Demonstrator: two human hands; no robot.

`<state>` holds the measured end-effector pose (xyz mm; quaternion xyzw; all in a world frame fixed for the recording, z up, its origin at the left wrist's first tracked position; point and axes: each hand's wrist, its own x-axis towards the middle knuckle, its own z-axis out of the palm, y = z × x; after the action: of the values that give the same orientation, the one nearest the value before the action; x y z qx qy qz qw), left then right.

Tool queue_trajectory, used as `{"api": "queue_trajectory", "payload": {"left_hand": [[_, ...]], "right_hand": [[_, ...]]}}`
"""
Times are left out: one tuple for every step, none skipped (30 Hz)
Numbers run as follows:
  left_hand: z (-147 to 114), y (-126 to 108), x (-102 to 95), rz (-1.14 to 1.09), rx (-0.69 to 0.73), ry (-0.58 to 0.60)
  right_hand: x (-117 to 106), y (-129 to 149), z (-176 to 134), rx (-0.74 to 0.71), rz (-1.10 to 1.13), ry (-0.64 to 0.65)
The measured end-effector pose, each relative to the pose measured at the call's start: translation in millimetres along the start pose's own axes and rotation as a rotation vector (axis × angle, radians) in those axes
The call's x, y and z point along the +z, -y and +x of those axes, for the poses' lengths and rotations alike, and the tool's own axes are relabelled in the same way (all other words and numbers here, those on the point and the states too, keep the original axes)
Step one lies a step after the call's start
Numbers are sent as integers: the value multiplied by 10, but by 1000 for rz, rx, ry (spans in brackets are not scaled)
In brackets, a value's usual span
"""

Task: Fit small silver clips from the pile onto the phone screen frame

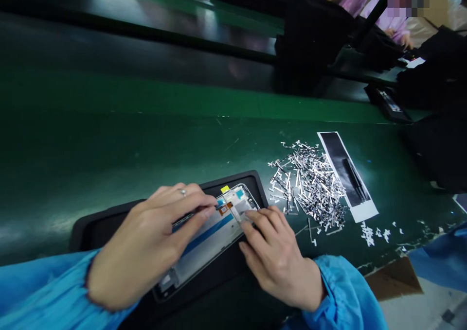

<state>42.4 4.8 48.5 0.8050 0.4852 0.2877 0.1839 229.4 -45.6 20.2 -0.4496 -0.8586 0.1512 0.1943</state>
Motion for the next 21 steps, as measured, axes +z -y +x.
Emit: {"api": "queue_trajectory", "payload": {"left_hand": [[-11, 46, -28, 26, -17, -9], [-19, 82, -49, 42, -30, -14], [-25, 107, -63, 54, -37, -12], [-29, 122, -71, 65, -38, -5], [-31, 129, -72, 75, -33, 7], [-34, 130, -69, 86, -20, 14], [-38, 126, -62, 96, -2, 27], [-44, 120, -51, 103, 15, 35], [-50, 112, -37, 110, 31, 41], [-55, 104, -22, 113, 47, 54], [-58, 95, -4, 114, 60, 67], [-56, 87, 16, 113, 69, 84], [-48, 79, 38, 109, 72, 105], [-34, 72, 64, 103, 73, 124], [-17, 65, 95, 95, 72, 145], [2, 61, 130, 88, 68, 163], [21, 58, 168, 83, 62, 177], [38, 57, 208, 78, 59, 194], [51, 58, 249, 72, 58, 206], [59, 60, 287, 65, 55, 216], [63, 63, 321, 60, 51, 219]], "right_hand": [[29, 12, 1, -57, -79, 37], [55, 26, 0, -103, -144, 61], [77, 40, -4, -138, -188, 78], [95, 56, -11, -166, -212, 87], [108, 71, -22, -191, -223, 94], [116, 84, -36, -212, -224, 99], [120, 96, -52, -231, -219, 108], [120, 105, -69, -249, -212, 115], [118, 112, -87, -266, -205, 119], [113, 116, -103, -282, -197, 121], [107, 119, -119, -293, -191, 120], [102, 122, -131, -302, -186, 115], [98, 124, -142, -307, -183, 109], [97, 126, -150, -309, -180, 104], [100, 127, -155, -310, -177, 100], [107, 127, -158, -309, -174, 91], [118, 127, -160, -304, -169, 78], [132, 126, -161, -301, -164, 62], [146, 124, -160, -297, -158, 48], [161, 122, -159, -295, -152, 35], [174, 119, -156, -293, -145, 27]]}}
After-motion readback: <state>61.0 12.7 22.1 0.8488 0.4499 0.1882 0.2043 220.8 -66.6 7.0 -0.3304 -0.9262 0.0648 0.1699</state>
